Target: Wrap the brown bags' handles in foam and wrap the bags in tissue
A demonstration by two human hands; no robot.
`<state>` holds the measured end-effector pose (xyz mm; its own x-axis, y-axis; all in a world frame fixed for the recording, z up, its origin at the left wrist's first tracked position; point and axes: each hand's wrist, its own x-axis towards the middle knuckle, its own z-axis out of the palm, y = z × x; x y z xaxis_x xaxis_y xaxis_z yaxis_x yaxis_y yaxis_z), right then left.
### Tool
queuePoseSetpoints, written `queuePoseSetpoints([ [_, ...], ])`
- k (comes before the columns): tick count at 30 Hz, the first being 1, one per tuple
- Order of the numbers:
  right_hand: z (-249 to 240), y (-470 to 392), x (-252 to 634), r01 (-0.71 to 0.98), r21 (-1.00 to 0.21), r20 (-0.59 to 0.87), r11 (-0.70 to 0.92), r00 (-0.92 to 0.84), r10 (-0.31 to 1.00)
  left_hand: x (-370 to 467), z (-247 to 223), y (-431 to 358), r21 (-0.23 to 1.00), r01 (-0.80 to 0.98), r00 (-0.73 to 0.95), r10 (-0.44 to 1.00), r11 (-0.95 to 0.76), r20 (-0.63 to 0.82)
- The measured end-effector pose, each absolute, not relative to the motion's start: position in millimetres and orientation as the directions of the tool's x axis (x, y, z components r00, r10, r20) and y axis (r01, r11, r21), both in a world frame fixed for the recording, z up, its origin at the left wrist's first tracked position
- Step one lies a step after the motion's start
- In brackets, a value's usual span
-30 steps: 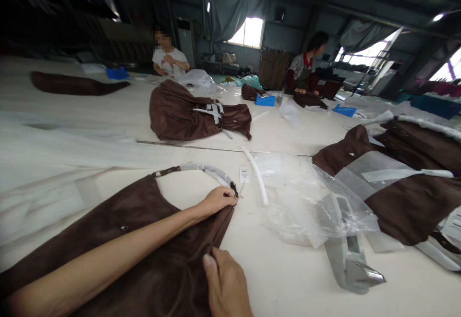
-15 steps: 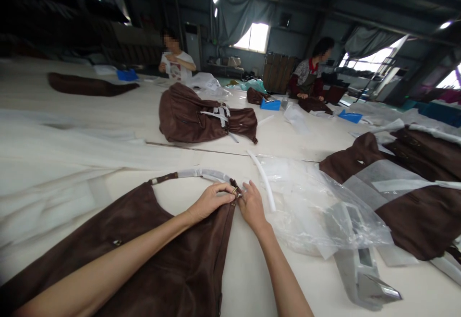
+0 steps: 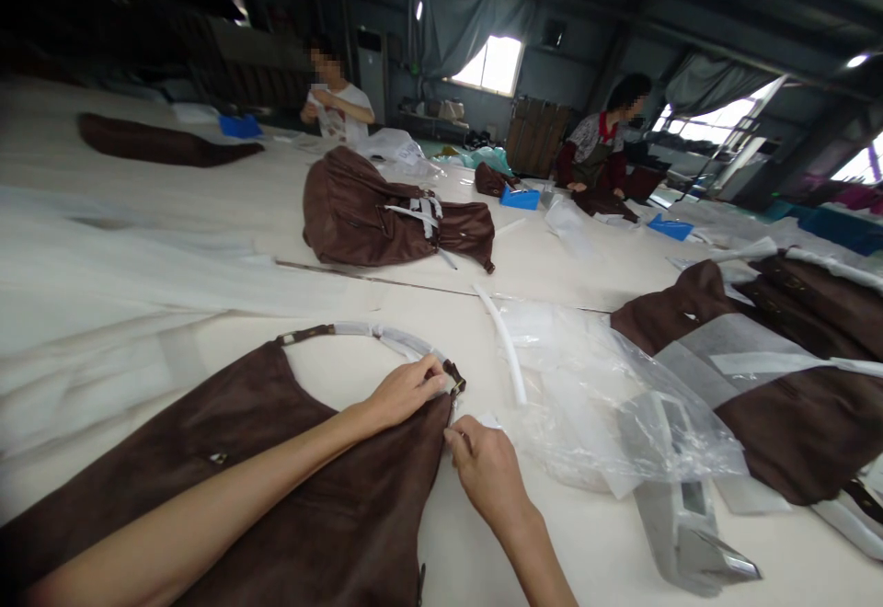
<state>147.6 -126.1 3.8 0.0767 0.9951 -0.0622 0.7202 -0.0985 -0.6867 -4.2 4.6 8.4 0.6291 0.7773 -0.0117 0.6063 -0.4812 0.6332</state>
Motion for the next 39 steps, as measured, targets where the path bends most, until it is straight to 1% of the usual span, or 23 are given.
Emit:
queuePoseSetpoints([
  [2,1,-114,152,0.571,-0.806,-0.029,-0.156,0.225,0.974,-3,6,3,0.583,0.644,0.628,0.778,-0.496,-0.032],
  [4,-3,-97,154,0.424,-0.887,-0.031,-0.183,0.34,0.94,1,7,1,0.525,0.666,0.641,0.767,-0.53,-0.039],
  [6,-7,-81,155,0.316,-0.925,-0.081,-0.21,0.376,0.923,7,9,-2,0.473,0.68,0.655,0.754,-0.561,-0.047],
  [8,-9,-68,155,0.258,-0.939,-0.119,-0.228,0.381,0.917,11,12,-3,0.439,0.688,0.664,0.745,-0.578,-0.06],
  [11,-9,-57,154,0.146,-0.961,-0.157,-0.235,0.411,0.898,14,15,2,0.425,0.704,0.659,0.747,-0.569,-0.091],
  [14,-4,-56,150,0.041,-0.979,-0.161,-0.199,0.446,0.88,17,16,8,0.459,0.725,0.632,0.761,-0.513,-0.148],
  [18,8,-59,142,-0.076,-0.992,-0.127,-0.103,0.458,0.88,20,16,6,0.564,0.714,0.603,0.775,-0.416,-0.192],
  [22,21,-75,139,-0.143,-0.99,-0.069,0.0,0.48,0.875,25,28,-8,0.67,0.641,0.594,0.794,-0.374,-0.126],
  [24,24,-96,140,-0.154,-0.987,-0.037,0.049,0.511,0.859,29,38,-16,0.746,0.554,0.614,0.786,-0.37,-0.066],
  [26,21,-125,143,-0.137,-0.988,-0.018,0.066,0.536,0.844,32,47,-24,0.836,0.42,0.666,0.746,-0.353,-0.019],
  [28,12,-158,152,-0.078,-0.997,-0.036,0.01,0.564,0.825,36,48,-32,0.91,0.286,0.738,0.674,-0.301,-0.009],
  [30,0,-191,169,0.024,-0.994,-0.07,-0.107,0.611,0.789,39,40,-38,0.955,0.235,0.771,0.633,-0.18,-0.071],
  [32,-11,-218,191,0.156,-0.962,-0.055,-0.222,0.69,0.721,42,24,-42,0.967,0.251,0.746,0.645,-0.044,-0.164],
  [34,-18,-236,217,0.294,-0.907,0.035,-0.302,0.766,0.642,44,10,-44,0.962,0.27,0.703,0.672,0.047,-0.231],
  [36,-18,-244,242,0.441,-0.827,0.176,-0.347,0.791,0.587,44,1,-44,0.96,0.27,0.675,0.696,0.073,-0.243],
  [38,-17,-240,264,0.594,-0.718,0.31,-0.363,0.74,0.597,44,-1,-43,0.96,0.263,0.646,0.722,0.095,-0.249],
  [39,-18,-234,273,0.654,-0.665,0.356,-0.361,0.702,0.617,44,0,-44,0.96,0.26,0.631,0.734,0.106,-0.252],
])
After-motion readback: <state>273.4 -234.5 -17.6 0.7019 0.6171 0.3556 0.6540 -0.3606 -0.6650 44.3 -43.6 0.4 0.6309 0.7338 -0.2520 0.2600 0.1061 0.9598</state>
